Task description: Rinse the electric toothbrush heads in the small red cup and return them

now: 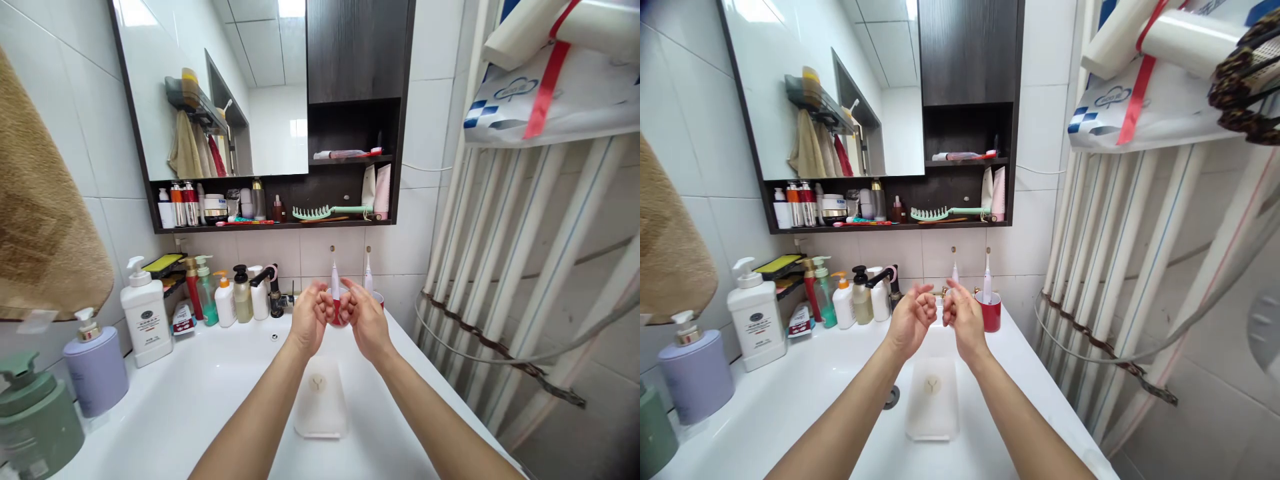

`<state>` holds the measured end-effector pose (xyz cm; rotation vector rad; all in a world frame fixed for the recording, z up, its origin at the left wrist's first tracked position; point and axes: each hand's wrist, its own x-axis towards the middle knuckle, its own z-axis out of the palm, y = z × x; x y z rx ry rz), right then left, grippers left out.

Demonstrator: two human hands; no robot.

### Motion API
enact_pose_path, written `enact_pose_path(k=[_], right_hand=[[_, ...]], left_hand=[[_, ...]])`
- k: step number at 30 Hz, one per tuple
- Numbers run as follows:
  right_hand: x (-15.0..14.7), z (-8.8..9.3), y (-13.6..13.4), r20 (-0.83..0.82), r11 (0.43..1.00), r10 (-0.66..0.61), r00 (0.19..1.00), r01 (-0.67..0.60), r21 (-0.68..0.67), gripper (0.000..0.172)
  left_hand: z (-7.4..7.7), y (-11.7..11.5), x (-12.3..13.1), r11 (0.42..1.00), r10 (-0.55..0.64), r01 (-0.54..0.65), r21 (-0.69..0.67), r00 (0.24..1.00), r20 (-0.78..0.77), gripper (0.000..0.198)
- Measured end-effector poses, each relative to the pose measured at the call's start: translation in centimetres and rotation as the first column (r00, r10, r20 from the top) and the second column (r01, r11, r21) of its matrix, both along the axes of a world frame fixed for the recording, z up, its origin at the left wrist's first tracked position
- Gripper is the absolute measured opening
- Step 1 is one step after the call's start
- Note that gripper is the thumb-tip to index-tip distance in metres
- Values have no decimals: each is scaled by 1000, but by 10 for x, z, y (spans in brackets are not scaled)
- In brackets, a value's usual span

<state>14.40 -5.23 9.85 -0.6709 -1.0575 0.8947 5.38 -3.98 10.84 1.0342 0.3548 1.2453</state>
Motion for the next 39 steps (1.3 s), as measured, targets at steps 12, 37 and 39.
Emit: enact_pose_path(k=[12, 37, 39], right_hand=[[6, -39, 22, 440, 958, -159, 884, 245, -147, 45], [81, -87, -13, 960, 769, -258, 110, 625, 135, 14], [62, -92, -19, 960, 811, -235, 155, 575, 106, 13]], left_hand=[[-40, 4, -4, 975, -116, 35, -219, 923, -367, 58], [-114, 20, -2, 947, 321, -243, 210, 672, -668, 19], [-101, 20, 9, 917, 398, -253, 310, 655, -642, 16]])
